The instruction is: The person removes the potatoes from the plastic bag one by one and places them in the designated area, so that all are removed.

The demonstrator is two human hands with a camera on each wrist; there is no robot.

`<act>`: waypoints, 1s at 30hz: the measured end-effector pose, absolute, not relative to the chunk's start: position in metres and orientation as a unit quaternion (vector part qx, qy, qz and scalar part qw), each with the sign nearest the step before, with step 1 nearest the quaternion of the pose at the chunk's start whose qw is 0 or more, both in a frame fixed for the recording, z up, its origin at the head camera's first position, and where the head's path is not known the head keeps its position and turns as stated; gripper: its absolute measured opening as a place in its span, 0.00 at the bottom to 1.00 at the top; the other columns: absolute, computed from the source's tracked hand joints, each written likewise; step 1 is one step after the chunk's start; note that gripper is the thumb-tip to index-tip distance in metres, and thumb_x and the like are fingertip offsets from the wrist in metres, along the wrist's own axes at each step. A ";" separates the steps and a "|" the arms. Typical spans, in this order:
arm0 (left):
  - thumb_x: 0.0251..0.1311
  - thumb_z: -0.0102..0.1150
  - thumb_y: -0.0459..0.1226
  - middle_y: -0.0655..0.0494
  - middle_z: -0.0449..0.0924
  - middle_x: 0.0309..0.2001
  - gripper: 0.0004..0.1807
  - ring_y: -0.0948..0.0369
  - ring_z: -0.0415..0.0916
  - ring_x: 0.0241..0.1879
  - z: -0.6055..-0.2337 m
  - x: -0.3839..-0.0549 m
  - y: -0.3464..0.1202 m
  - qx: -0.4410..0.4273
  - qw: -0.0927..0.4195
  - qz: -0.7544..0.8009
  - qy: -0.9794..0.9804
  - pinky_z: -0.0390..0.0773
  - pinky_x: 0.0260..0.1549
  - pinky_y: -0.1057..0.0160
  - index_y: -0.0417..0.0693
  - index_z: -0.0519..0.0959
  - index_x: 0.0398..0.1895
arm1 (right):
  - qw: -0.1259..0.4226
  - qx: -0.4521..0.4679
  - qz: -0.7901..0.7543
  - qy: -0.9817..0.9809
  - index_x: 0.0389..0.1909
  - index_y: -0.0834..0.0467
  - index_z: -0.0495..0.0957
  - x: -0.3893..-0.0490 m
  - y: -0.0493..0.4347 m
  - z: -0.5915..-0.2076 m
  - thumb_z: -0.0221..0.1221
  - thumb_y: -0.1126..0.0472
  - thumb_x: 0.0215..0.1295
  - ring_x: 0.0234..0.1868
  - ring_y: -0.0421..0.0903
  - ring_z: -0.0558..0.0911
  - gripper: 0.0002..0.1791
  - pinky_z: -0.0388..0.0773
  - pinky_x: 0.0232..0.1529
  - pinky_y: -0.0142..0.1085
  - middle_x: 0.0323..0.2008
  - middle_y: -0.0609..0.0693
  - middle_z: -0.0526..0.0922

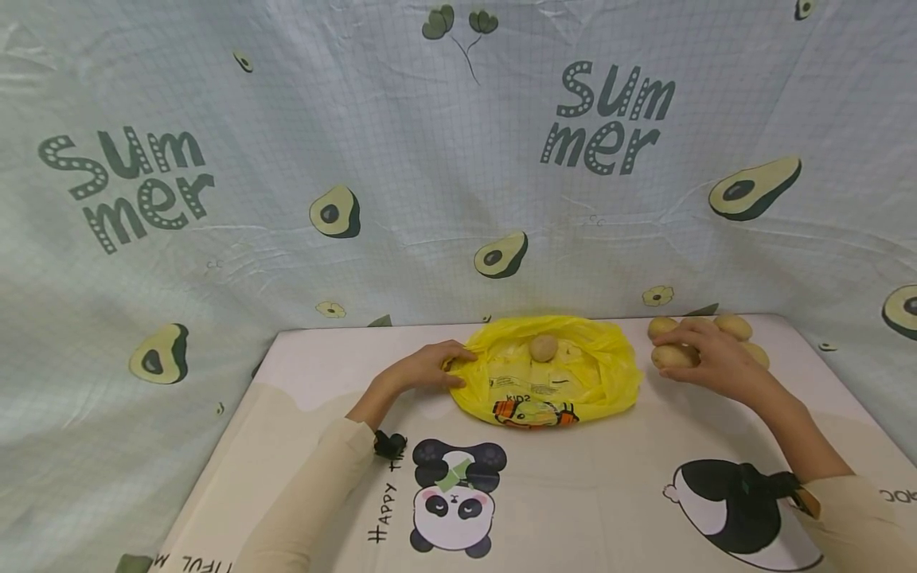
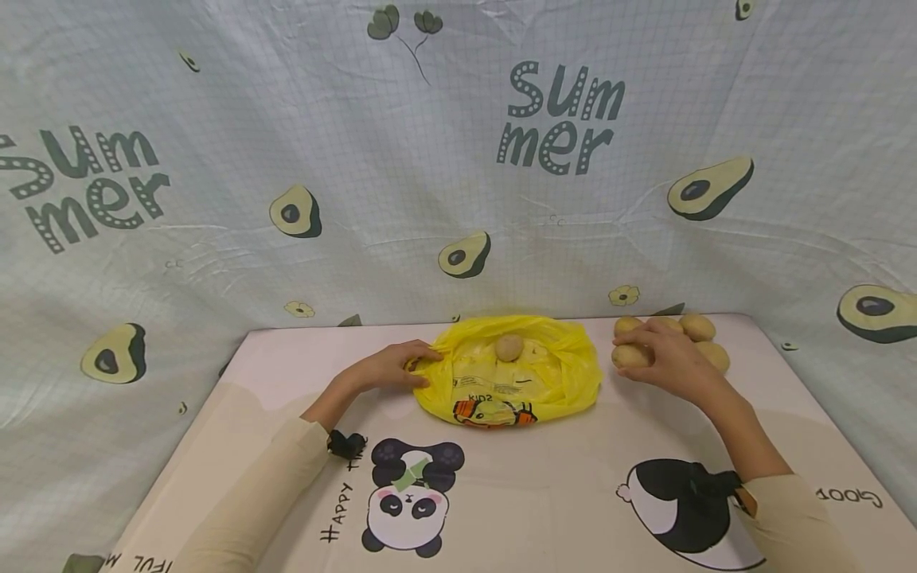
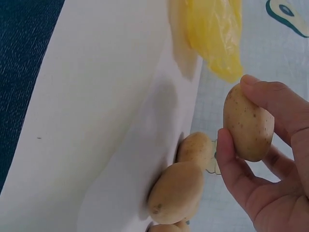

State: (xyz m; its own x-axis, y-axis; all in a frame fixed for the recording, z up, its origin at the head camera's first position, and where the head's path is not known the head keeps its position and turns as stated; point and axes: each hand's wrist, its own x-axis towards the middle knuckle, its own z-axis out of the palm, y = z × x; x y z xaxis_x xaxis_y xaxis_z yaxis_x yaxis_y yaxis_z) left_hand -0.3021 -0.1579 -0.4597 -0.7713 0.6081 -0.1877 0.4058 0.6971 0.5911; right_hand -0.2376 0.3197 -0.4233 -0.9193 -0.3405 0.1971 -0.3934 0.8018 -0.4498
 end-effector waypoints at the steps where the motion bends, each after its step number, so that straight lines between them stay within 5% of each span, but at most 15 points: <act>1: 0.66 0.65 0.38 0.51 0.71 0.70 0.27 0.51 0.64 0.71 -0.460 -0.302 -0.158 0.282 0.188 0.269 0.902 0.61 0.73 0.49 0.50 0.76 0.68 | 0.050 0.193 0.247 -0.948 0.52 0.60 0.84 -0.239 0.320 -0.424 0.75 0.60 0.55 0.57 0.68 0.71 0.23 0.70 0.55 0.66 0.54 0.66 0.76; 10: 0.66 0.65 0.39 0.50 0.71 0.70 0.26 0.51 0.64 0.72 -0.461 -0.302 -0.158 0.279 0.191 0.274 0.901 0.61 0.73 0.49 0.49 0.76 0.68 | 0.047 0.212 0.229 -0.949 0.50 0.61 0.84 -0.244 0.320 -0.430 0.75 0.63 0.53 0.59 0.69 0.73 0.22 0.69 0.59 0.67 0.54 0.67 0.81; 20: 0.66 0.65 0.39 0.51 0.71 0.70 0.26 0.51 0.64 0.72 -0.462 -0.302 -0.159 0.274 0.191 0.274 0.902 0.61 0.73 0.49 0.51 0.76 0.68 | 0.068 0.262 0.180 -0.946 0.46 0.56 0.87 -0.253 0.323 -0.434 0.74 0.65 0.52 0.46 0.53 0.78 0.18 0.76 0.48 0.52 0.47 0.54 0.87; 30: 0.66 0.65 0.39 0.51 0.70 0.70 0.27 0.51 0.65 0.71 -0.462 -0.302 -0.159 0.274 0.191 0.279 0.900 0.62 0.73 0.49 0.51 0.76 0.68 | 0.065 0.277 0.187 -0.940 0.45 0.53 0.88 -0.257 0.326 -0.437 0.73 0.62 0.56 0.48 0.53 0.78 0.14 0.76 0.49 0.53 0.46 0.52 0.86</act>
